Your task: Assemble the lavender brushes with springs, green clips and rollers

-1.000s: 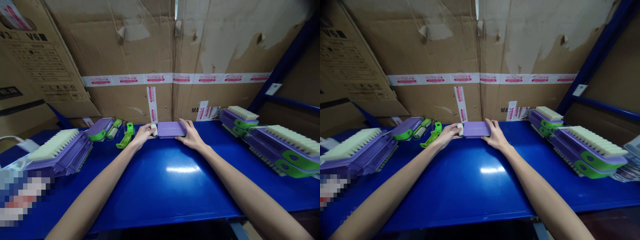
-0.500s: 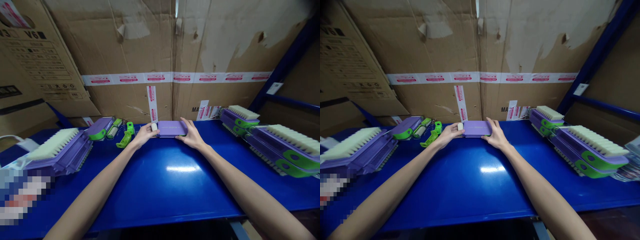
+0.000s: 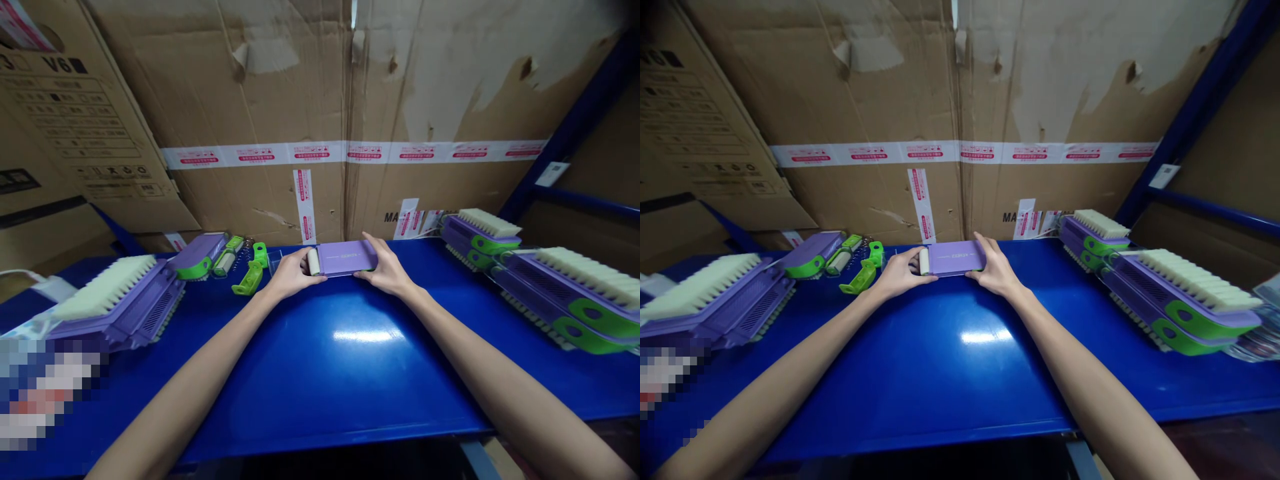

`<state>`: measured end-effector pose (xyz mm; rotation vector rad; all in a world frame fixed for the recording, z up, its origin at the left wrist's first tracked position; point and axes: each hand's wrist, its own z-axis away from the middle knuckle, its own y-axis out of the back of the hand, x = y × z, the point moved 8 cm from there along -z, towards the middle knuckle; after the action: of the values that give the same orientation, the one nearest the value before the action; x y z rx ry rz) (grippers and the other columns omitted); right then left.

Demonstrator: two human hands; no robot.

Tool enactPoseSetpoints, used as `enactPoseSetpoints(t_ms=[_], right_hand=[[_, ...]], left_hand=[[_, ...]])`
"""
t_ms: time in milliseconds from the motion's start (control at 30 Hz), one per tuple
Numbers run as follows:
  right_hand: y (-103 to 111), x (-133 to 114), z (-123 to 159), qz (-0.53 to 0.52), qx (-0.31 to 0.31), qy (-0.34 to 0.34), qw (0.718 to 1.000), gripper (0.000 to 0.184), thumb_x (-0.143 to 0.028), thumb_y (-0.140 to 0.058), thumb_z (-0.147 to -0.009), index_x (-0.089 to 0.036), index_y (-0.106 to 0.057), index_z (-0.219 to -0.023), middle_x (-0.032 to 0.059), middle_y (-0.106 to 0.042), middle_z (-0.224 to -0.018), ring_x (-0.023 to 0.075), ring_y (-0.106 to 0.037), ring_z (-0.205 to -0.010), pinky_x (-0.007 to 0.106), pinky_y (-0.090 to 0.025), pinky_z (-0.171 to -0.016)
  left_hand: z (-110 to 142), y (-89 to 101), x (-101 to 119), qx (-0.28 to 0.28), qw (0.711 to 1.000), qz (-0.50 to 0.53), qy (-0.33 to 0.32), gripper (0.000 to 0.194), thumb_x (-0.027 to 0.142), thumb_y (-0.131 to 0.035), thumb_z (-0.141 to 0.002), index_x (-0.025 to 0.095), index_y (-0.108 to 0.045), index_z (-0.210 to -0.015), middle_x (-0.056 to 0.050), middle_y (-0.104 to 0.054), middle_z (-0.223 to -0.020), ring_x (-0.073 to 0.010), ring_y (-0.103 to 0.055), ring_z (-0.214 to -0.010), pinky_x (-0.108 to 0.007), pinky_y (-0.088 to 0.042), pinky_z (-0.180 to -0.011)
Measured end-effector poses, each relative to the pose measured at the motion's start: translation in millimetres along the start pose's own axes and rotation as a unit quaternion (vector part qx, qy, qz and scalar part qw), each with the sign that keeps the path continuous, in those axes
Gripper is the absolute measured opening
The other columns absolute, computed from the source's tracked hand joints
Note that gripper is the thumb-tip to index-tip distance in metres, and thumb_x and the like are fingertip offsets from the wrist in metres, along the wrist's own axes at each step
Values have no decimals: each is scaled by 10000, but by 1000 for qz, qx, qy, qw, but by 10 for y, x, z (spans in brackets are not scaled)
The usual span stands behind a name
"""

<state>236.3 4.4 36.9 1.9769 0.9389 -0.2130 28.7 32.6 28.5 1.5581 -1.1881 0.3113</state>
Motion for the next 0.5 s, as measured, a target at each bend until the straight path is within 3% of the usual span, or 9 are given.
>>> enactPoseSetpoints(t_ms=[200, 500], right_hand=[[-28, -11, 16, 28, 8, 14, 999, 911, -292, -733, -668, -235, -264, -1447, 131, -401, -1302, 305, -453, -1222, 489, -392, -1031], [-69, -157, 19, 104, -24, 59, 993, 982, -384, -777, -619, -226, -276, -1449, 133, -489, -1209, 342, -471, -1125, 553, -416, -951]], left_hand=[[-2, 18, -41, 52, 996, 75, 18, 832, 281, -847, -502, 184, -515, -1259, -87, -682, -997, -228, -657, -862, -370, -512, -834], [-15, 69, -24, 25, 996, 83, 6, 799, 271, -857, -488, 199, -539, -1218, -99, -670, -1084, -255, -632, -1010, -399, -484, -916]])
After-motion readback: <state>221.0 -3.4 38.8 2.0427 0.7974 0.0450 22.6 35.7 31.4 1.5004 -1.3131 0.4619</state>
